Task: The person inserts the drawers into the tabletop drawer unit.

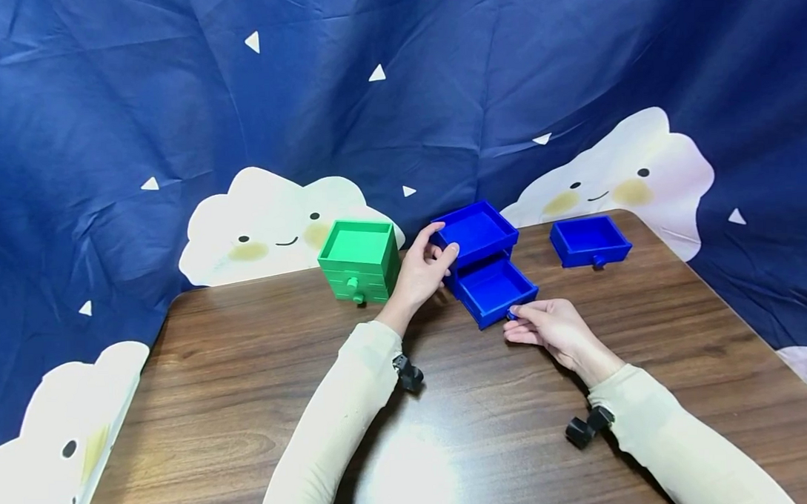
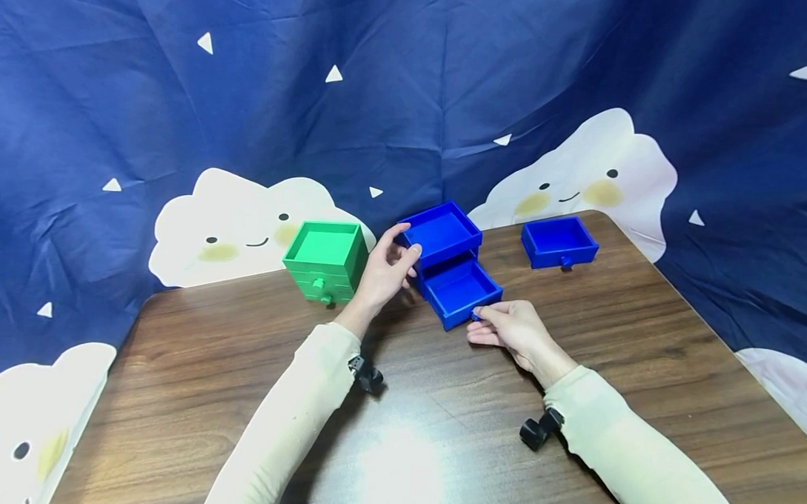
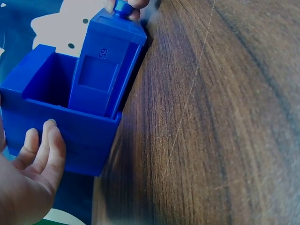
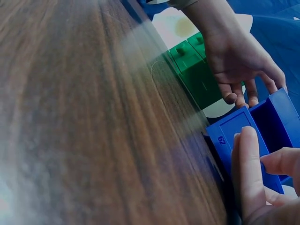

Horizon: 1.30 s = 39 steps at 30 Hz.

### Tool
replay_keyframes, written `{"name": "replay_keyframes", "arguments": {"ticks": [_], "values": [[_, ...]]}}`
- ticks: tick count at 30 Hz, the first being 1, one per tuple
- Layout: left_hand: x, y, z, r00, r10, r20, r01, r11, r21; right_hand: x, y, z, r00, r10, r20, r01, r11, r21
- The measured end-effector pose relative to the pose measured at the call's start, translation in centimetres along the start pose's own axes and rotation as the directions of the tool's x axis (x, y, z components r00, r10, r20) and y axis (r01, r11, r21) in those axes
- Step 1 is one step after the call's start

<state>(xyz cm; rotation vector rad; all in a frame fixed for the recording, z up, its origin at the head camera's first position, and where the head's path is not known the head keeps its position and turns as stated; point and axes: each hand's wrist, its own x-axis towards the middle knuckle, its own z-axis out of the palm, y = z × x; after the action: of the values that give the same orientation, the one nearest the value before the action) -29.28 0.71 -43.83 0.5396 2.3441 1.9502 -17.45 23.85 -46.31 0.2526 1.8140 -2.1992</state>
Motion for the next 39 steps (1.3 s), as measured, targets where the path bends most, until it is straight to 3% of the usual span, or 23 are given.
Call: {"name": "replay_keyframes", "arguments": {"ticks": [16, 39], "values": [[-0.1, 0.0, 0.0, 1.000, 0.001, -0.003, -0.001, 1.000, -0.005, 0.6, -0.4, 0.4, 1.000, 0.001, -0.004, -0.001, 1.000, -0.030], [-0.1, -0.1, 0.0, 1.000, -0.014, -0.005, 0.013, 1.000, -0.015, 2.9, -0.3, 1.3, 0.999, 0.013, -0.051, -0.012, 1.000, 0.018]]}}
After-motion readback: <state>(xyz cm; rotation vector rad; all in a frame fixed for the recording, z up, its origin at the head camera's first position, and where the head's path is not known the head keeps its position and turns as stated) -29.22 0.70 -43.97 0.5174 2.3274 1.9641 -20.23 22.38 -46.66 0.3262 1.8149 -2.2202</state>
